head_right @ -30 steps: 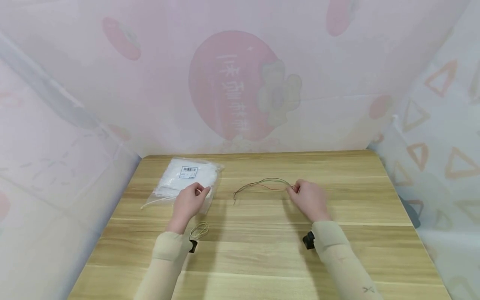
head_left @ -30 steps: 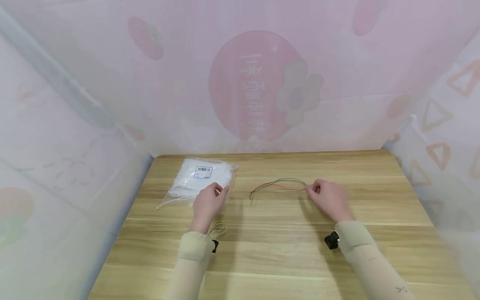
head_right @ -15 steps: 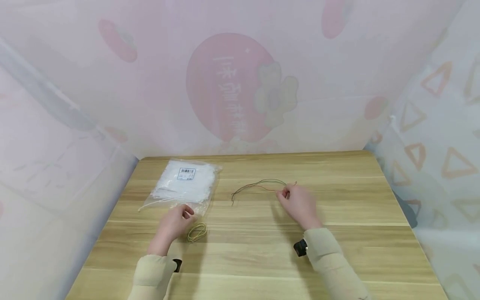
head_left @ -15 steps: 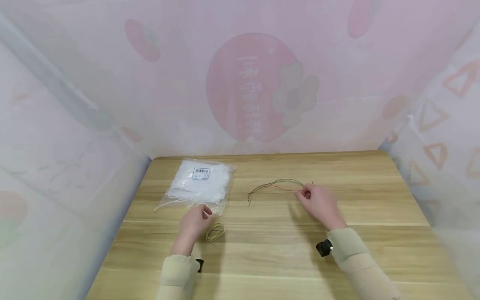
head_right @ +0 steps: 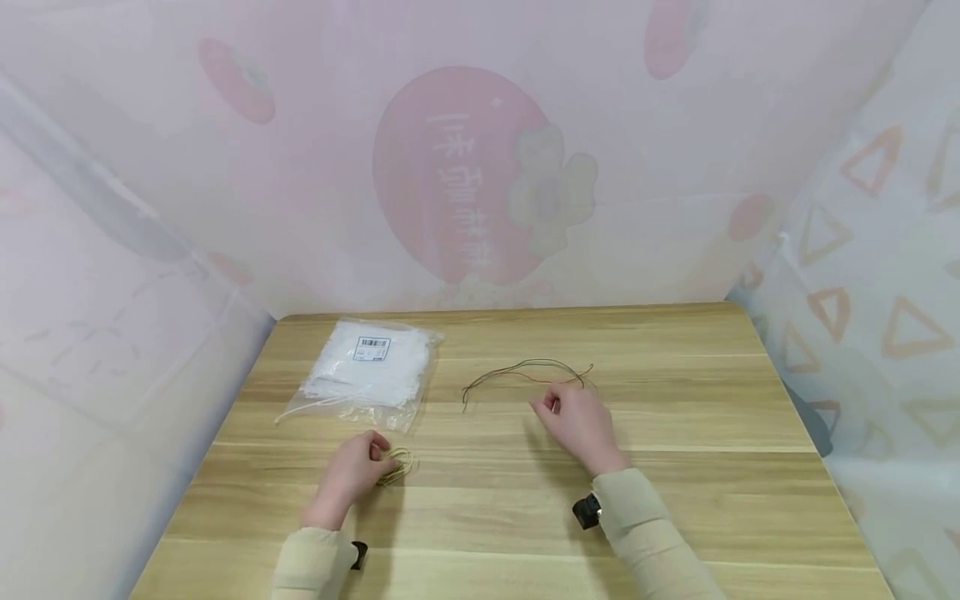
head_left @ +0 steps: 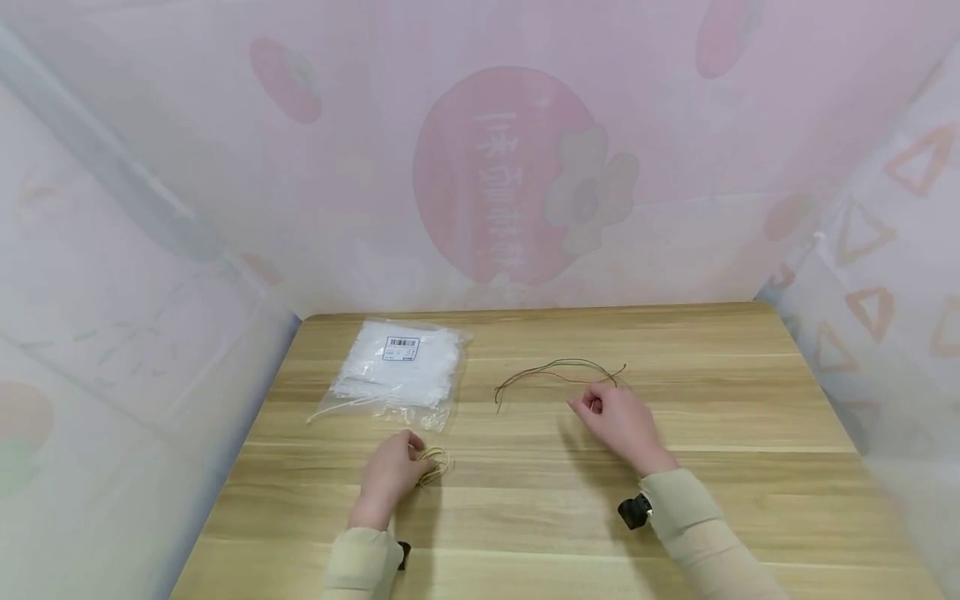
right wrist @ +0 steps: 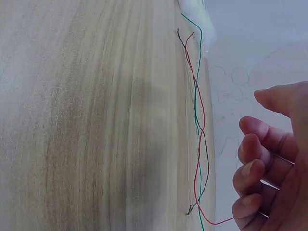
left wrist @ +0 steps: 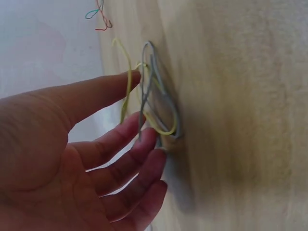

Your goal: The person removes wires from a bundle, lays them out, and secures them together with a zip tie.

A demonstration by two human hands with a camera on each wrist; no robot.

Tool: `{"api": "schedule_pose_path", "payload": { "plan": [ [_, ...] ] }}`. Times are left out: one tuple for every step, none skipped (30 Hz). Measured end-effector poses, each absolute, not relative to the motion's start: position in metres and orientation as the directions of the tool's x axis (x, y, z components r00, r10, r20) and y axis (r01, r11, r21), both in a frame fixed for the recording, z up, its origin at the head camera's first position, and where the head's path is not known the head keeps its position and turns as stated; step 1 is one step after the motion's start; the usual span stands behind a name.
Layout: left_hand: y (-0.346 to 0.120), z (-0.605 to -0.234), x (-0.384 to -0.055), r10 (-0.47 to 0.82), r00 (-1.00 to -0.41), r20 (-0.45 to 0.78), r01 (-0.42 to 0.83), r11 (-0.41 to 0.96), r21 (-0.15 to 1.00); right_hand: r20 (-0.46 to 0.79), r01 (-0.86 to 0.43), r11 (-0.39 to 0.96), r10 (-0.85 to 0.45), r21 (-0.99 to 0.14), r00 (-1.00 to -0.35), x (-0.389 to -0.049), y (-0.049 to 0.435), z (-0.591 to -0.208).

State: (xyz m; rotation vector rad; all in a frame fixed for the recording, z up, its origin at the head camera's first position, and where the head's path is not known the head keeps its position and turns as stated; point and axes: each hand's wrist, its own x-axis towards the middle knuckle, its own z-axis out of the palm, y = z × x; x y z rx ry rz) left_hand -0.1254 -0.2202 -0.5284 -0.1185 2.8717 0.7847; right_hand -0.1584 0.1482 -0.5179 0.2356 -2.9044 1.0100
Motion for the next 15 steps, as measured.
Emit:
{"api": "schedule_pose_path", "payload": {
  "plan": [
    [-0.2201, -0.5307, -0.1257, -0.037, -0.984, -0.172, -0.119, 0.862, 0.493, 0.098, -0.16, 0.771, -0.126, -0.617, -0.987, -0.1581, 0.1475, -0.5181],
    [-0.22, -0.5323, -0.1259, -0.043, -0.985, -0.168, -0.121, 0.863, 0.491, 0.092, -0.157, 0.768, -0.128, -0.62, -0.988, -0.1577, 0.147, -0.5185],
    [-0.2194, -0.5336, -0.1261, -0.047, -0.986, -0.162, -0.122, 0.863, 0.491, 0.088, -0.155, 0.766, -0.129, -0.624, -0.988, -0.1574, 0.1467, -0.5186],
    [-0.2188, -0.5343, -0.1263, -0.049, -0.986, -0.158, -0.121, 0.862, 0.492, 0.085, -0.154, 0.765, -0.129, -0.626, -0.988, -0.1572, 0.1464, -0.519],
    [-0.2178, -0.5345, -0.1264, -0.056, -0.986, -0.158, -0.127, 0.862, 0.49, 0.084, -0.152, 0.764, -0.129, -0.627, -0.988, -0.1572, 0.146, -0.5194],
    [-0.2168, -0.5349, -0.1266, -0.06, -0.986, -0.157, -0.13, 0.862, 0.49, 0.083, -0.153, 0.763, -0.13, -0.628, -0.988, -0.157, 0.1458, -0.5195],
    [-0.2158, -0.5351, -0.1268, -0.062, -0.986, -0.154, -0.131, 0.863, 0.488, 0.08, -0.152, 0.762, -0.131, -0.629, -0.988, -0.157, 0.1456, -0.5199],
    [-0.2145, -0.5349, -0.127, -0.063, -0.987, -0.151, -0.13, 0.863, 0.489, 0.08, -0.152, 0.762, -0.131, -0.63, -0.988, -0.1567, 0.1455, -0.5201],
    [-0.2133, -0.5351, -0.1272, -0.061, -0.987, -0.146, -0.126, 0.862, 0.491, 0.079, -0.15, 0.761, -0.129, -0.631, -0.988, -0.1566, 0.1452, -0.5201],
    [-0.2123, -0.5352, -0.1274, -0.058, -0.988, -0.143, -0.122, 0.863, 0.491, 0.077, -0.148, 0.76, -0.128, -0.632, -0.989, -0.1564, 0.1449, -0.5203],
    [-0.2115, -0.5357, -0.1276, -0.056, -0.989, -0.139, -0.118, 0.863, 0.49, 0.074, -0.145, 0.76, -0.127, -0.634, -0.989, -0.1562, 0.1446, -0.5205],
    [-0.2112, -0.5367, -0.1279, -0.05, -0.99, -0.134, -0.109, 0.865, 0.489, 0.073, -0.143, 0.759, -0.126, -0.635, -0.989, -0.156, 0.1443, -0.5205],
    [-0.211, -0.5376, -0.128, -0.045, -0.99, -0.13, -0.104, 0.866, 0.489, 0.069, -0.14, 0.76, -0.124, -0.635, -0.99, -0.1558, 0.1441, -0.5209],
    [-0.2108, -0.5381, -0.128, -0.043, -0.991, -0.13, -0.102, 0.865, 0.491, 0.068, -0.14, 0.759, -0.125, -0.636, -0.99, -0.1555, 0.1439, -0.521],
    [-0.2107, -0.5383, -0.1279, -0.042, -0.991, -0.13, -0.101, 0.865, 0.491, 0.067, -0.14, 0.758, -0.127, -0.637, -0.99, -0.1553, 0.1437, -0.5213]
  ]
}}
